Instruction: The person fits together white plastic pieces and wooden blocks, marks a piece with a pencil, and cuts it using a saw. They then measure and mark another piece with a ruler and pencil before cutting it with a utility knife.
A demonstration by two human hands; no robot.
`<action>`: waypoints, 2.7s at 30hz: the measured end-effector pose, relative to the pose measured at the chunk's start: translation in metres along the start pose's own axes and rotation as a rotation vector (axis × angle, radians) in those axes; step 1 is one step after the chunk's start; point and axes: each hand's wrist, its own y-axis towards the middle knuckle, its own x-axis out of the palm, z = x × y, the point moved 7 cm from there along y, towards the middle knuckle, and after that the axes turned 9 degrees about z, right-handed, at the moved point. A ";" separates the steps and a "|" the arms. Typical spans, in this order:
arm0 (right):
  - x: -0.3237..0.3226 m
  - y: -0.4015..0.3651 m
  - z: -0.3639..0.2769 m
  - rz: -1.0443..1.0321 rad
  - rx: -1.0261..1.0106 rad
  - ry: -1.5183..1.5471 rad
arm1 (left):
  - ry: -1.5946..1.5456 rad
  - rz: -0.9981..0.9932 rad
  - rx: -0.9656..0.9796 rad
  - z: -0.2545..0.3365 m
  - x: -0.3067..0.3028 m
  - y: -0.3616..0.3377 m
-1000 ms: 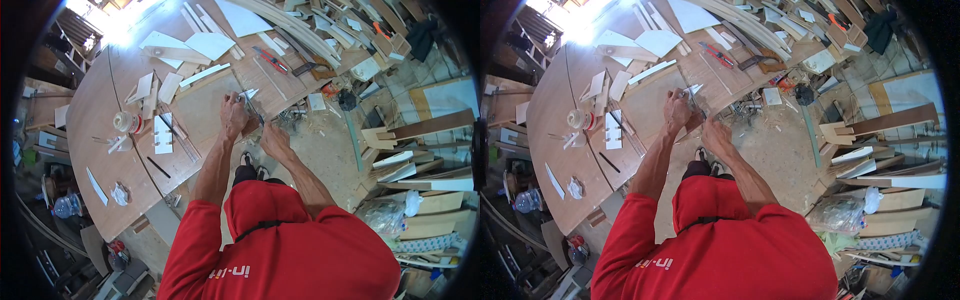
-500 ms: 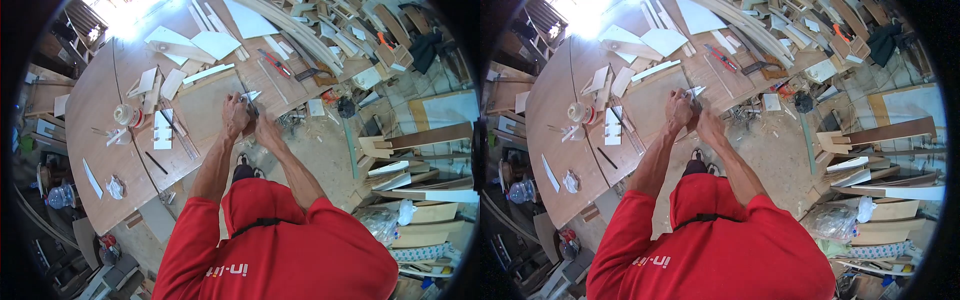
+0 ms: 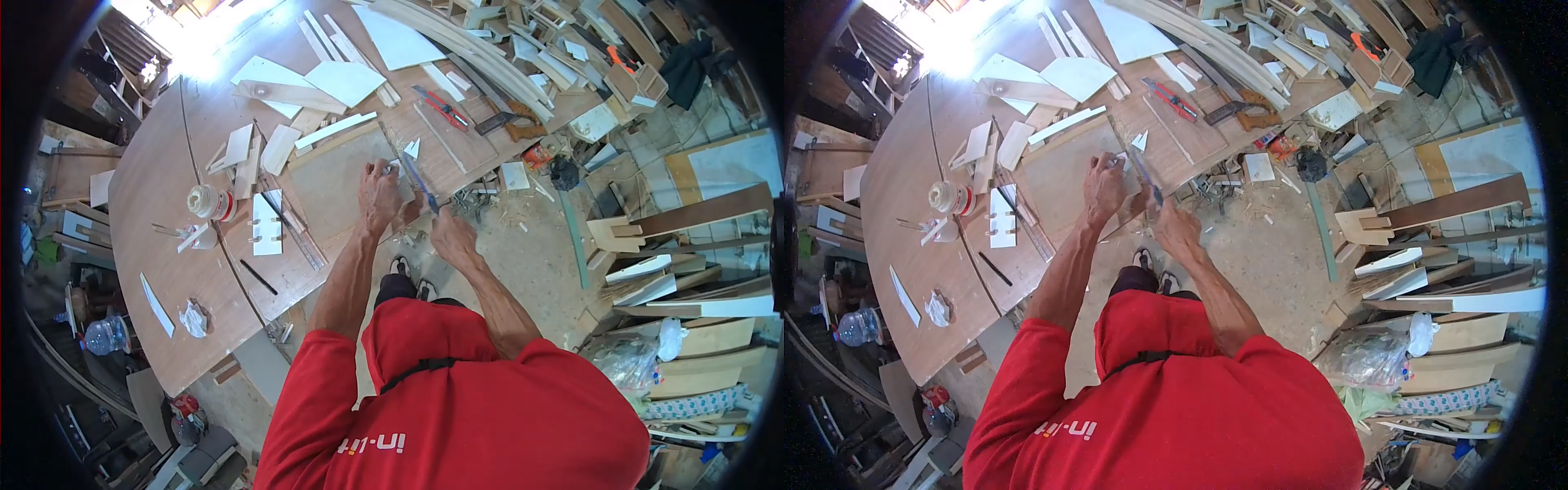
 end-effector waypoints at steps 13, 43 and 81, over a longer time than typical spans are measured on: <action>-0.015 0.067 -0.031 0.258 0.081 0.140 | -0.290 -0.117 -0.276 -0.026 -0.018 0.021; -0.066 0.163 -0.015 0.543 -0.088 -0.208 | -0.778 -0.136 -0.655 -0.057 -0.041 0.029; -0.063 0.180 0.010 0.130 0.034 -0.304 | -1.461 0.106 -0.743 -0.049 -0.019 0.033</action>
